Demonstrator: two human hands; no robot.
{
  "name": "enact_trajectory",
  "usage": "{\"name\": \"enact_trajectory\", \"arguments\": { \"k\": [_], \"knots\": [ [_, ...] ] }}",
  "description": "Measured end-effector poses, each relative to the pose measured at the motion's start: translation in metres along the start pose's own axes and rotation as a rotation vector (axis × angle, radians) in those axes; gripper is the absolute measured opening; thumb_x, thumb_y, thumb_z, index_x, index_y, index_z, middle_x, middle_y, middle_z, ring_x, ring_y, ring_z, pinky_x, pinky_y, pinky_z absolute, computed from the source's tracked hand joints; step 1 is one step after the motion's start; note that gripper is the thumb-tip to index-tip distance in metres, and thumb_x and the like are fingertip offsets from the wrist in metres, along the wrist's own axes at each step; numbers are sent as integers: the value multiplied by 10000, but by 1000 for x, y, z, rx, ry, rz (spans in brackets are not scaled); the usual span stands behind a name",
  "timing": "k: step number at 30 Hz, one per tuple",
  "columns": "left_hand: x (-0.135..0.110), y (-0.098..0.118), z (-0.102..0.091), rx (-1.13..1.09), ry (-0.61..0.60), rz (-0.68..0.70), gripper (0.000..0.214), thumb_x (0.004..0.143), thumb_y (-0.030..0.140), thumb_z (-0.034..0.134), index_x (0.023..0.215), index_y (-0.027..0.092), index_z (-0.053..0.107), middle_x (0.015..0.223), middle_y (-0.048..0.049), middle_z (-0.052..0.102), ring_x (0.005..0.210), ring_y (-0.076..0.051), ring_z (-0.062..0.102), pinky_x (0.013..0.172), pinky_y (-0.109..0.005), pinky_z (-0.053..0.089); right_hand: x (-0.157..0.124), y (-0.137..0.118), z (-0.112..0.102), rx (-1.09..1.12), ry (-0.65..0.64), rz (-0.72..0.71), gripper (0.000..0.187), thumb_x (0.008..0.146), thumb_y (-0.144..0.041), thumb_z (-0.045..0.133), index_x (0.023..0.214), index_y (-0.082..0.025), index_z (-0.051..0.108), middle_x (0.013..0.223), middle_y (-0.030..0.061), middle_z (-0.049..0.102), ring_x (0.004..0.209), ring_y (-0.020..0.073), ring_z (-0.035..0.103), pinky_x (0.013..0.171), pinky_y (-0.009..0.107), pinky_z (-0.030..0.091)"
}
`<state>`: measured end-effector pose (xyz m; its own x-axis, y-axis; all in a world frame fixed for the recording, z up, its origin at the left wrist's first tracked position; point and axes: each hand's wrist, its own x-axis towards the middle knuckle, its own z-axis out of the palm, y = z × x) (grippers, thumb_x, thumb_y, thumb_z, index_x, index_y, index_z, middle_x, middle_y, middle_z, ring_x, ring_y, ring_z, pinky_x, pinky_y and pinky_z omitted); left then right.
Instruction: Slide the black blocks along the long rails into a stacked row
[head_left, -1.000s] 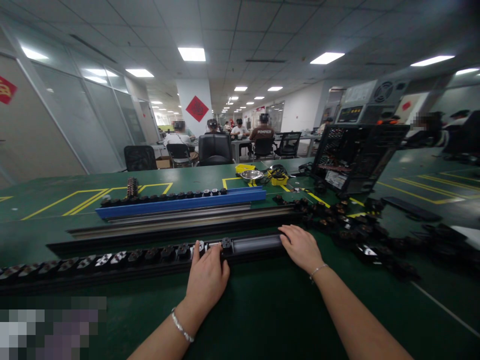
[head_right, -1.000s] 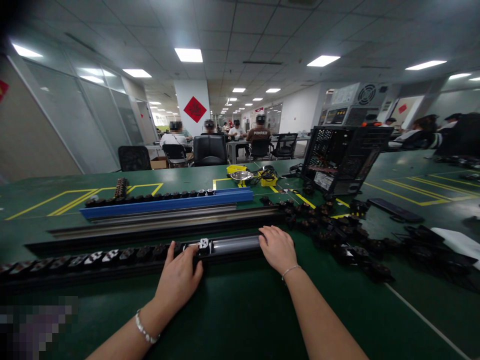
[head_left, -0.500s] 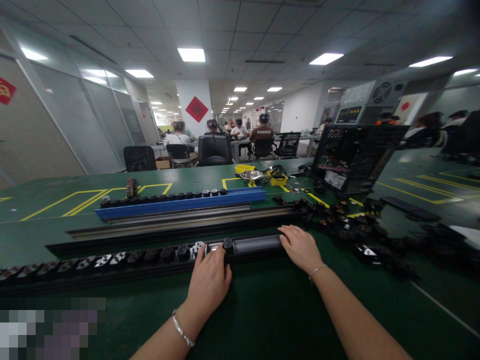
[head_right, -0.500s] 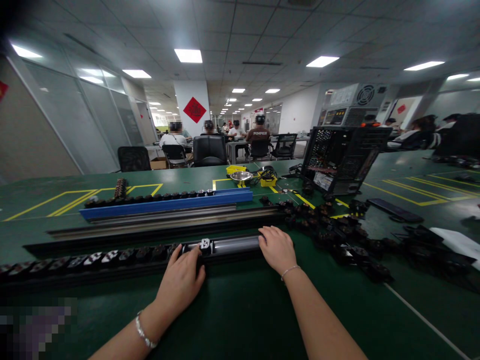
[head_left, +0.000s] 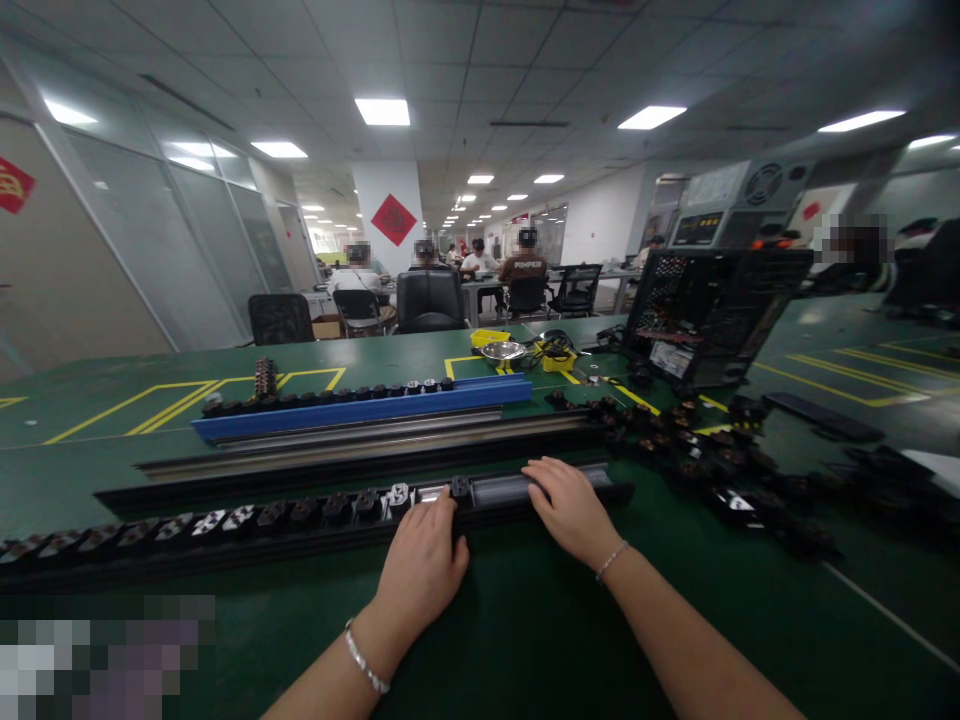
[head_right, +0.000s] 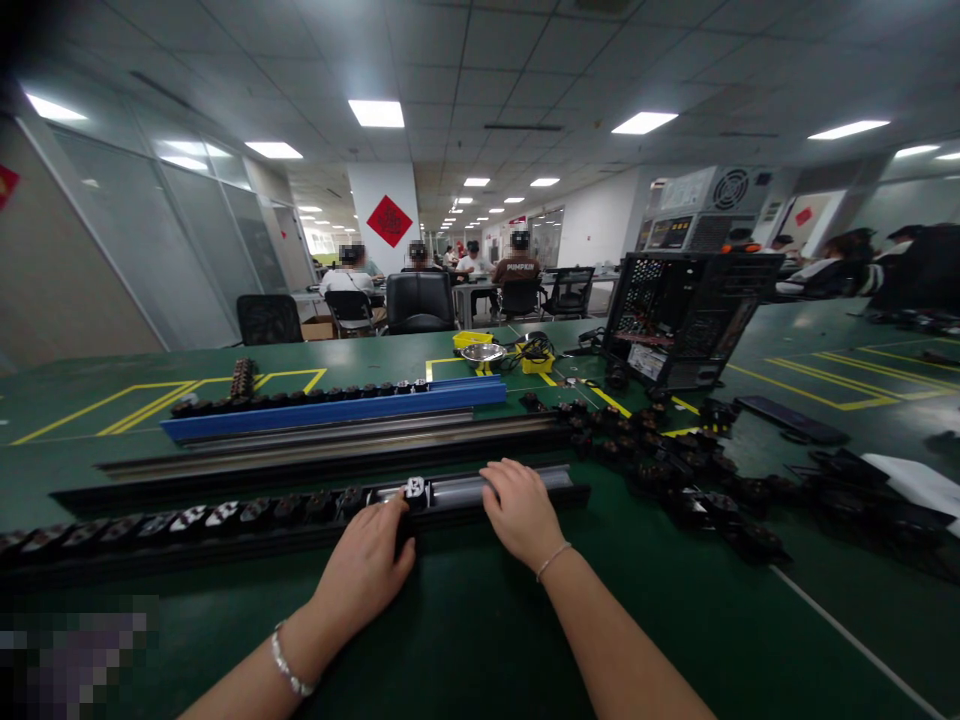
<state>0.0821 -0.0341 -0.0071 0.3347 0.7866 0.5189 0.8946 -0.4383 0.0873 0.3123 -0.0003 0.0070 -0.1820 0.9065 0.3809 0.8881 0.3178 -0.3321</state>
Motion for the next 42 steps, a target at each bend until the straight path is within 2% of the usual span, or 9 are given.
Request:
{"name": "enact_trajectory", "arguments": {
  "k": [4, 7, 13, 18, 32, 37, 42],
  "knots": [
    [0, -1, 2, -9, 1, 18, 395, 782, 185, 511, 1171, 125, 491, 1076, -127, 657, 959, -240, 612, 876, -401, 494, -4, -29, 11, 80, -69, -176, 378, 889, -263, 400, 1212, -207, 589, 1251, 53, 608, 1218, 193, 469, 1071, 399, 285],
    [0, -2, 4, -19, -1, 15, 372, 784, 183, 505, 1151, 120, 502, 1073, -130, 657, 964, -241, 609, 877, -399, 488, -7, -41, 15, 104, -124, -243, 401, 870, -247, 429, 1248, -221, 558, 1270, 47, 596, 1230, 192, 455, 1080, 404, 261],
    [1, -3, 4, -74, 6, -20, 378, 776, 191, 509, 1150, 134, 513, 1041, -107, 669, 947, -233, 616, 874, -406, 489, -8, -45, 14, 82, -197, -229, 420, 841, -222, 453, 1249, -242, 549, 1262, 47, 600, 1201, 196, 471, 1085, 424, 221],
    [1, -3, 5, -119, 5, -48, 421, 777, 199, 505, 1193, 140, 499, 1042, -98, 667, 968, -233, 614, 887, -415, 484, -7, -45, 12, 99, -201, -253, 395, 815, -204, 475, 1191, -269, 577, 1213, 29, 621, 1141, 186, 500, 1063, 409, 233],
    [2, -3, 3, -105, -21, -69, 423, 779, 179, 508, 1201, 152, 504, 1046, -83, 673, 969, -224, 613, 890, -394, 479, -4, -47, 8, 45, -243, -271, 428, 809, -163, 451, 1205, -266, 575, 1137, 35, 643, 1044, 203, 530, 966, 367, 312],
    [1, -3, 4, -99, -17, -45, 408, 766, 163, 501, 1174, 167, 518, 1059, -90, 666, 967, -229, 608, 879, -392, 476, -2, -45, 7, -14, -269, -278, 435, 819, -165, 437, 1219, -282, 562, 1104, 38, 650, 1020, 203, 540, 942, 371, 327],
    [-1, -3, 6, -102, 0, -21, 461, 771, 152, 488, 1232, 172, 479, 1059, -92, 664, 960, -231, 605, 879, -403, 472, -1, -44, 5, -37, -278, -267, 451, 824, -176, 429, 1240, -302, 549, 1112, 42, 648, 1032, 205, 539, 988, 406, 297]
  ]
}}
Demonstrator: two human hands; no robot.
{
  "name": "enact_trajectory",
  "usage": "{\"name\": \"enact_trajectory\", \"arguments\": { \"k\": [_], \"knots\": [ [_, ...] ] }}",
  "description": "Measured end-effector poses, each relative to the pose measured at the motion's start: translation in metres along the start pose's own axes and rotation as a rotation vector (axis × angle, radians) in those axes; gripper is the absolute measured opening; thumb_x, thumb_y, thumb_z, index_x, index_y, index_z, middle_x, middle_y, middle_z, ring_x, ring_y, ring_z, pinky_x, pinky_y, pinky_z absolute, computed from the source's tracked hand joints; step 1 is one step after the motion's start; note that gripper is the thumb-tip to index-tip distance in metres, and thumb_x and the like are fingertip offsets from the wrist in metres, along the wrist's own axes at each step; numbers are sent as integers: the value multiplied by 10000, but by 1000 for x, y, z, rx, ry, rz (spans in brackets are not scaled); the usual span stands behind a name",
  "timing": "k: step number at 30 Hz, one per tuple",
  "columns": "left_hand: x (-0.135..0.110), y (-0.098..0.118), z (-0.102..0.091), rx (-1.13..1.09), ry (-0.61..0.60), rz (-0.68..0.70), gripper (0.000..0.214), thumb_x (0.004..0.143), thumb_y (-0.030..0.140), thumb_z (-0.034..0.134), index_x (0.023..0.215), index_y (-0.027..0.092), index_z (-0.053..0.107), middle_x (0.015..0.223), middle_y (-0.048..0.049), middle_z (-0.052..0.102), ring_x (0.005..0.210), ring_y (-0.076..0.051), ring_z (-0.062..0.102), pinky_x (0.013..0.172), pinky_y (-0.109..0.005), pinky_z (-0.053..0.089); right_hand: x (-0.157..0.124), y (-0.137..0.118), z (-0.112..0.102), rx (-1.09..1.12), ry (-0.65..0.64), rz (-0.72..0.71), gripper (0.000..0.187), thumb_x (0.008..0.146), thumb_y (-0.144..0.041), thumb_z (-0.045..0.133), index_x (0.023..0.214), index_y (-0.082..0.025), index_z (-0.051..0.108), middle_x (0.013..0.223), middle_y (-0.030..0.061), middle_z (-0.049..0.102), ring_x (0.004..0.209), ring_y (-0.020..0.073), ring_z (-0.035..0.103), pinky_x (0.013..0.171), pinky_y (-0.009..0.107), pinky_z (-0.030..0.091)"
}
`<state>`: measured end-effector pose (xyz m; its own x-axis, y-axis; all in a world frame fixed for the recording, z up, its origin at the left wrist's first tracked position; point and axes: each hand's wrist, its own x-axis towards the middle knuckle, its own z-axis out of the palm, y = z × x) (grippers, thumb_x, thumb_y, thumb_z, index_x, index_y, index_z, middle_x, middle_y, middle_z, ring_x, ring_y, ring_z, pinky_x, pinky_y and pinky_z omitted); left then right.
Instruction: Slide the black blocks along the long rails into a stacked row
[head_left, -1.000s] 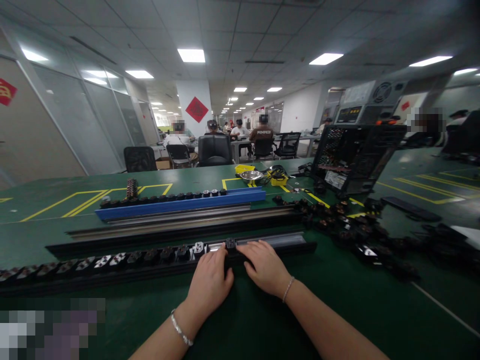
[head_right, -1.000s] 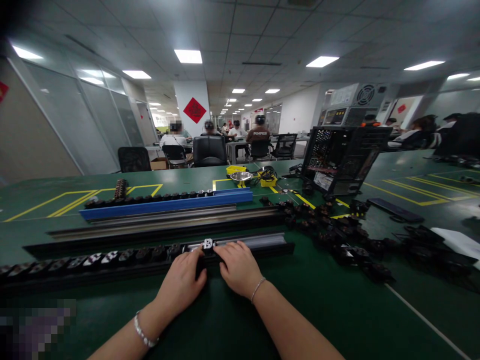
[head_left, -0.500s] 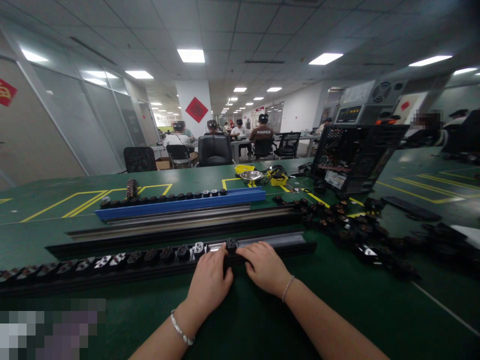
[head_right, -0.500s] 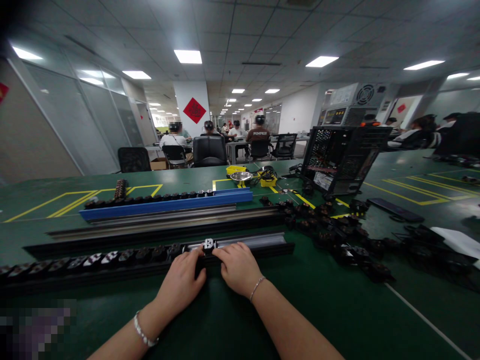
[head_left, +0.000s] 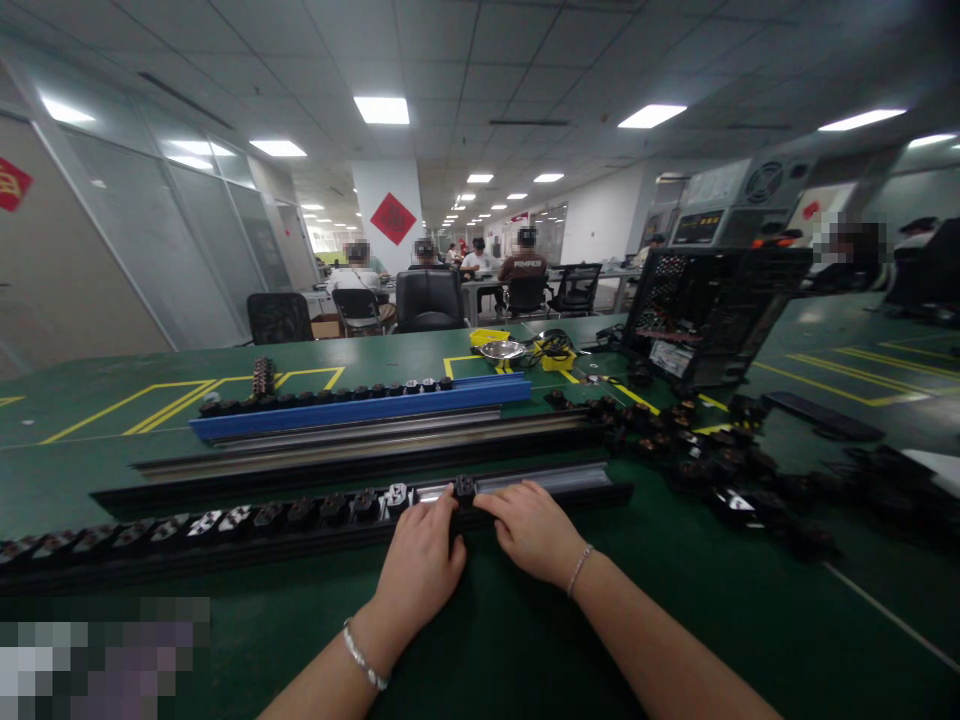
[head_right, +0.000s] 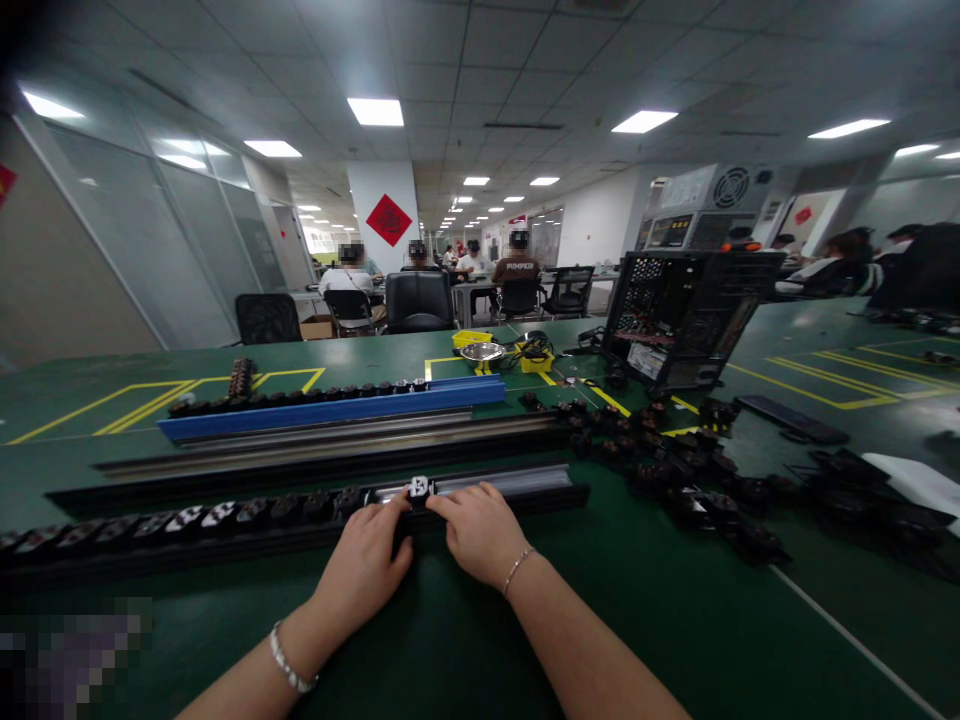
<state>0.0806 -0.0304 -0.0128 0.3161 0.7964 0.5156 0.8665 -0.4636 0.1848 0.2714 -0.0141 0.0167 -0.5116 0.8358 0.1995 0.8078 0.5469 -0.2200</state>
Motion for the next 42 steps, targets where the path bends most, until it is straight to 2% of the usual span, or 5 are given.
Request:
{"name": "enact_trajectory", "arguments": {
  "k": [11, 22, 29, 36, 42],
  "knots": [
    [1, 0, -1, 22, -30, 5, 498, 794, 154, 479, 1288, 112, 437, 1071, -109, 658, 990, -229, 589, 909, -399, 463, -2, 8, -4, 35, -34, -5, 510, 829, -172, 416, 1301, -342, 505, 1126, 31, 643, 1083, 206, 523, 1057, 500, 225],
    [1, 0, 0, 27, -43, 2, 477, 790, 151, 498, 1265, 126, 460, 1066, -97, 653, 982, -230, 579, 907, -402, 458, -3, 15, -6, 14, -77, 4, 505, 826, -179, 403, 1290, -349, 504, 1138, 25, 640, 1102, 207, 519, 1067, 556, 195],
    [0, -1, 1, 37, -24, 23, 443, 787, 142, 501, 1230, 120, 480, 1082, -99, 653, 983, -231, 576, 904, -402, 458, -3, 17, -8, 32, -86, 8, 491, 823, -182, 393, 1273, -334, 517, 1151, 24, 636, 1104, 211, 521, 1069, 552, 198],
    [2, 1, -2, 8, -55, -2, 404, 797, 151, 490, 1200, 137, 493, 1069, -90, 650, 988, -232, 570, 908, -412, 455, -4, 20, -12, 41, -108, 24, 490, 819, -174, 373, 1256, -328, 533, 1164, 35, 637, 1107, 206, 529, 1067, 539, 205],
    [1, 1, -2, -7, -56, -7, 398, 801, 161, 488, 1199, 144, 494, 1076, -95, 648, 1006, -238, 569, 914, -425, 448, -5, 23, -11, 36, -98, 22, 484, 819, -179, 383, 1255, -317, 541, 1149, 44, 640, 1100, 204, 531, 1057, 496, 234]
  ]
}}
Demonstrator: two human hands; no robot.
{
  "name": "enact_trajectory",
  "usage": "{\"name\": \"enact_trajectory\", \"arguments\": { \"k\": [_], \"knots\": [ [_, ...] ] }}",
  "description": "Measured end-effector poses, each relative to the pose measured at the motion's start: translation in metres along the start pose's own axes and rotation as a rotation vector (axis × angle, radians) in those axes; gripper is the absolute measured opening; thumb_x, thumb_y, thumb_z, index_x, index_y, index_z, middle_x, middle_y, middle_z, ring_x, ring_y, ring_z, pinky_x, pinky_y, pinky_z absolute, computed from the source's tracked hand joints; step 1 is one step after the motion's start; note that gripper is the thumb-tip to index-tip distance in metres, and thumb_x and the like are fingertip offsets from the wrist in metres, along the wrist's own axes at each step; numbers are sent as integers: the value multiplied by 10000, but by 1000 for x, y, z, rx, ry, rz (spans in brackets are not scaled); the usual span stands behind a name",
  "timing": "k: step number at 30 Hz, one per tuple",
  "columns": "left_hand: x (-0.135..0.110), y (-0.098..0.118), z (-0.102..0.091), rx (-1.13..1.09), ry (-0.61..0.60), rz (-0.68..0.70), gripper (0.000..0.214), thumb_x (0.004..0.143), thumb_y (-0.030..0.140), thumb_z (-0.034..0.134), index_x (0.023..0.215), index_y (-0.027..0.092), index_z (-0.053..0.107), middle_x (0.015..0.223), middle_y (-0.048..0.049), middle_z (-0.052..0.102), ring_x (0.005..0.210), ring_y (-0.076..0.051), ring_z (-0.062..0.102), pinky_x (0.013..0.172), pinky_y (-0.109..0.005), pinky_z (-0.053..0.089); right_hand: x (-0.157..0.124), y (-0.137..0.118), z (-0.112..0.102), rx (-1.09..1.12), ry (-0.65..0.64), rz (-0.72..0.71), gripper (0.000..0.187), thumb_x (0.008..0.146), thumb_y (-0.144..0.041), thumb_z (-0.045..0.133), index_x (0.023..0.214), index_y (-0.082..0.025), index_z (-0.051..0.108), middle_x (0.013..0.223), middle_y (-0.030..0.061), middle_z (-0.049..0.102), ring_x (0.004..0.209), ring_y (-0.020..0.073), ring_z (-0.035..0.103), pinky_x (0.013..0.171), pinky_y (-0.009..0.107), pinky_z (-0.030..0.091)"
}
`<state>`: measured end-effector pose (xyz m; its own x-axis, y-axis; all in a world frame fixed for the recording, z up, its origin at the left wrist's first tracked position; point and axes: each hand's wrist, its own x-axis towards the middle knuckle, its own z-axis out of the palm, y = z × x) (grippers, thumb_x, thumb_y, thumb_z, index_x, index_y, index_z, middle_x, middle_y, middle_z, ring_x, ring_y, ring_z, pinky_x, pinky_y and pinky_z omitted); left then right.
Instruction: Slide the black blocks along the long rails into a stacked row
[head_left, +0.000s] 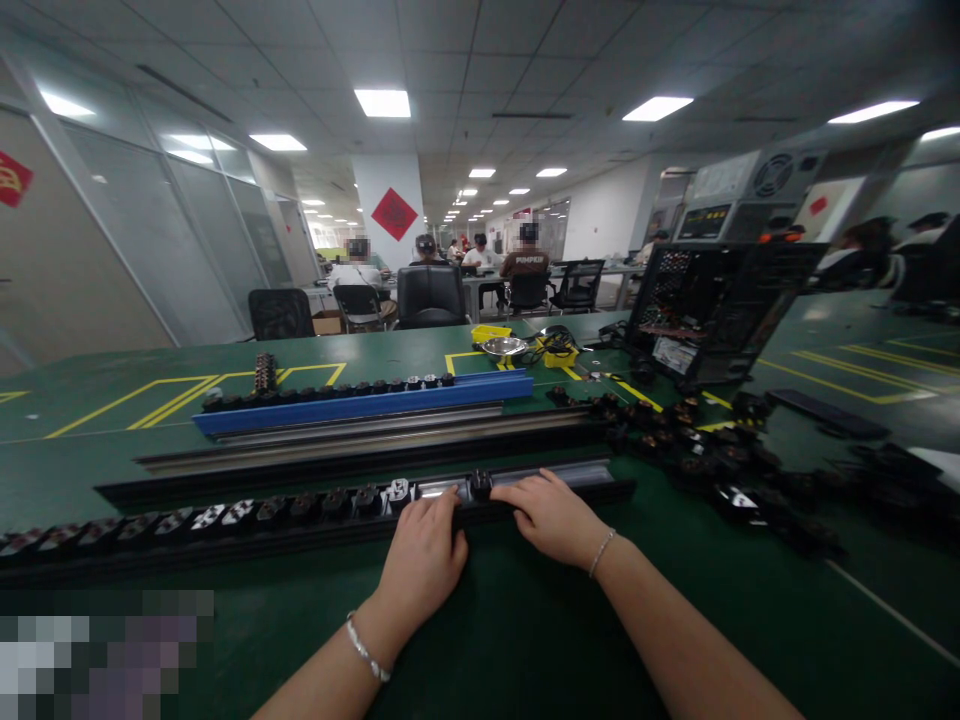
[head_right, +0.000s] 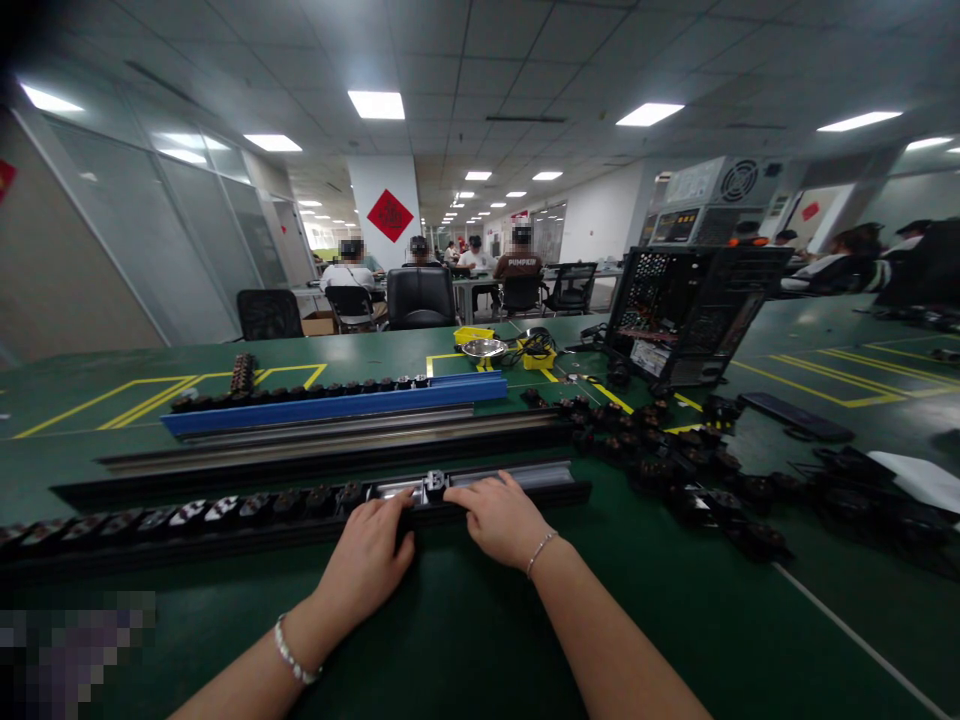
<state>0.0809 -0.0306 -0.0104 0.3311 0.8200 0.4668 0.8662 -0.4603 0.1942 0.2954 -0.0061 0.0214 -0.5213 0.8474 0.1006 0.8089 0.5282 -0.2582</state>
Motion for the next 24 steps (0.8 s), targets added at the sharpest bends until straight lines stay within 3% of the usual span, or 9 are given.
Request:
{"name": "enact_trajectory", "arguments": {
  "k": [24],
  "knots": [
    [1, 1, -1, 7, 28, -5, 381, 791, 166, 501, 1172, 169, 515, 1074, -80, 659, 1008, -231, 589, 916, -414, 452, -4, 13, -6, -21, -8, -28, 500, 803, -152, 411, 1256, -313, 546, 1145, 25, 654, 1068, 195, 549, 968, 390, 324]
  ]
}}
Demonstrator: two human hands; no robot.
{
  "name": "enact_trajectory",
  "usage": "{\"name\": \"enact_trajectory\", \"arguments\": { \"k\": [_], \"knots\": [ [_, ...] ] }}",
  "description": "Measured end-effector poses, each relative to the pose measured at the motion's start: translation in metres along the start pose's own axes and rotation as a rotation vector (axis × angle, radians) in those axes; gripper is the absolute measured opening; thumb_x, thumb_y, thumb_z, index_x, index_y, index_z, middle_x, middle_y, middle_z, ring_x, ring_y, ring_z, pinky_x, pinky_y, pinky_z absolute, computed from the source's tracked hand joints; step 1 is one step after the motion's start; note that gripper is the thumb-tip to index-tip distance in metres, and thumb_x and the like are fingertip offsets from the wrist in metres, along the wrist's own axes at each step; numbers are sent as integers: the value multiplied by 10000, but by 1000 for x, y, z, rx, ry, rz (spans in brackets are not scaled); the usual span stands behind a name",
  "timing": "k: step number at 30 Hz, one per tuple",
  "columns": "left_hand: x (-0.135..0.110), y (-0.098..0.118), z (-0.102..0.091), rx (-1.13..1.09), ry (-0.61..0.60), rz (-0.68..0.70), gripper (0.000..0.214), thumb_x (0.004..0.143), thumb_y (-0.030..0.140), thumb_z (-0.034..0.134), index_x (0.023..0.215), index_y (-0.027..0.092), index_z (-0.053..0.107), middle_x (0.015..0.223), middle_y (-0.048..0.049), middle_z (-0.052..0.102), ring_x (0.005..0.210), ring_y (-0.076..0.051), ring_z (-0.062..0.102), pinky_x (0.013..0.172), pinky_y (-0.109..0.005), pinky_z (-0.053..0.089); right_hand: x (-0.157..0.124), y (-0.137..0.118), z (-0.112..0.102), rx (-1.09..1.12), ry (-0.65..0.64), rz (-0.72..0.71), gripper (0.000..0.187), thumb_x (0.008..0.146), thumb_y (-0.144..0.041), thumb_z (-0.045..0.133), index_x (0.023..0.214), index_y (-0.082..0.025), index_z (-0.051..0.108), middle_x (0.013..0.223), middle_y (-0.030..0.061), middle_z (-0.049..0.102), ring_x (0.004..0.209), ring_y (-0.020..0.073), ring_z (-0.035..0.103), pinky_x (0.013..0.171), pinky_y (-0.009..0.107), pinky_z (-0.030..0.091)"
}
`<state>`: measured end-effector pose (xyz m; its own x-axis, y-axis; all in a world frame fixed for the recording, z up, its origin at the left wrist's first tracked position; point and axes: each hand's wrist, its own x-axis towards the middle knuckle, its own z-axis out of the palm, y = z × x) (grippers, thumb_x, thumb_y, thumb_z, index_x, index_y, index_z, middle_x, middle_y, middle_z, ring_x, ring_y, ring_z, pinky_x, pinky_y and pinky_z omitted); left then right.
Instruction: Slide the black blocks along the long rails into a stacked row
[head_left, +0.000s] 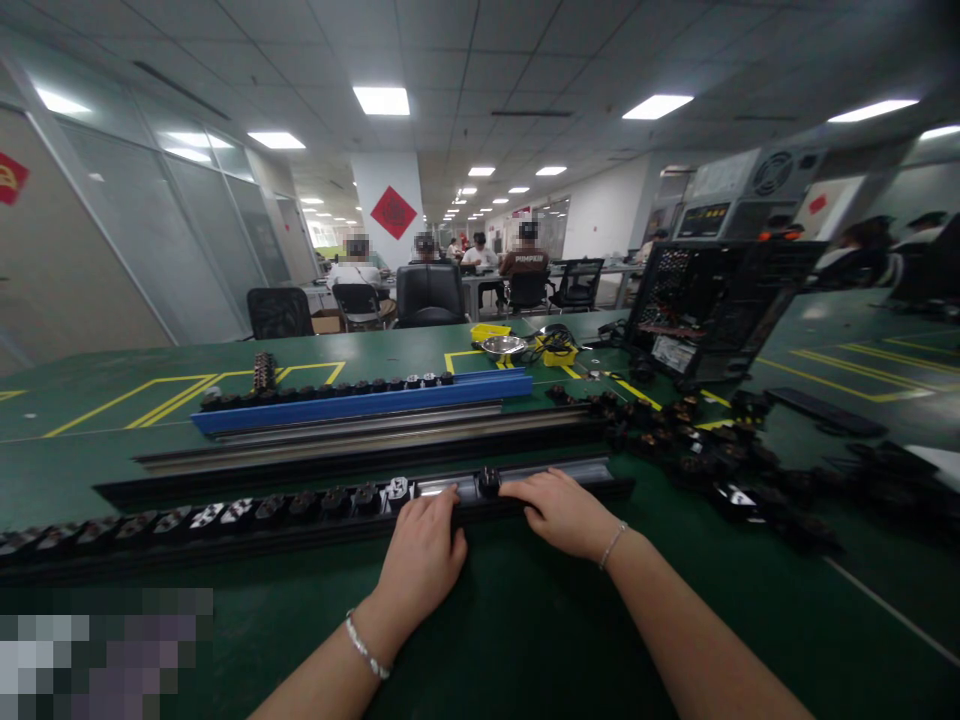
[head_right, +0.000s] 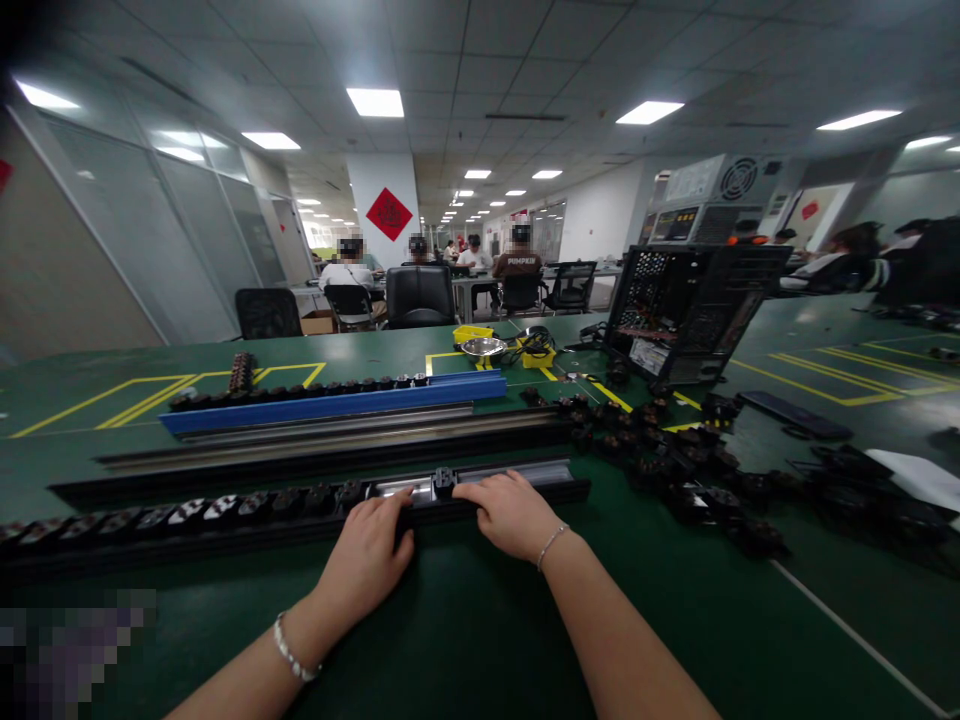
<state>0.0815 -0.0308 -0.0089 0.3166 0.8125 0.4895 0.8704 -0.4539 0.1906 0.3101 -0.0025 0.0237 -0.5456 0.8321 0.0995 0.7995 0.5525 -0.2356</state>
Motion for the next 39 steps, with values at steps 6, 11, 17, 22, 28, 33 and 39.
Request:
{"name": "enact_trajectory", "arguments": {
  "k": [6, 11, 17, 22, 28, 33, 39],
  "knots": [
    [1, 2, -2, -8, -32, -15, 382, 798, 165, 492, 1180, 163, 511, 1082, -85, 658, 1027, -235, 583, 927, -421, 444, -2, 0, -6, 1, -16, -2, 517, 785, -158, 432, 1266, -312, 546, 1177, 22, 646, 1085, 202, 545, 974, 387, 338],
    [1, 3, -3, -3, -20, -13, 381, 795, 160, 497, 1176, 165, 513, 1073, -85, 664, 1024, -228, 589, 925, -409, 444, -3, 0, -8, 6, -34, 12, 518, 780, -159, 433, 1261, -310, 552, 1203, 23, 636, 1095, 206, 547, 991, 402, 333],
    [1, 2, -3, 8, -51, -27, 386, 794, 170, 503, 1180, 157, 518, 1078, -89, 663, 1016, -235, 588, 925, -408, 439, -4, 3, -8, 4, -43, 28, 513, 784, -166, 433, 1262, -305, 556, 1202, 26, 638, 1098, 213, 550, 989, 407, 342],
    [0, 2, -2, 1, -32, -24, 378, 793, 167, 498, 1170, 163, 525, 1076, -90, 662, 1011, -233, 589, 921, -410, 439, -6, 5, -11, 18, -56, 33, 542, 769, -153, 448, 1277, -318, 543, 1214, 22, 632, 1114, 207, 544, 1003, 404, 334],
    [0, 1, -2, -19, -29, -25, 375, 800, 183, 494, 1174, 170, 520, 1077, -78, 659, 1022, -224, 583, 929, -411, 436, -7, 7, -13, 20, -60, 45, 529, 774, -164, 445, 1274, -302, 550, 1210, 36, 634, 1116, 217, 545, 1002, 412, 341],
    [0, 2, -2, -17, -10, -15, 381, 786, 168, 496, 1166, 177, 527, 1067, -83, 664, 1001, -228, 592, 910, -415, 445, -9, 10, -13, 17, -52, 48, 526, 769, -161, 444, 1263, -300, 557, 1222, 32, 629, 1114, 216, 550, 998, 408, 351],
    [0, 2, -3, -24, -20, -19, 376, 800, 176, 489, 1175, 179, 521, 1073, -77, 659, 1009, -223, 588, 920, -412, 439, -9, 13, -12, 18, -52, 50, 531, 768, -165, 445, 1269, -304, 552, 1218, 28, 631, 1115, 213, 551, 1006, 407, 346]
  ]
}}
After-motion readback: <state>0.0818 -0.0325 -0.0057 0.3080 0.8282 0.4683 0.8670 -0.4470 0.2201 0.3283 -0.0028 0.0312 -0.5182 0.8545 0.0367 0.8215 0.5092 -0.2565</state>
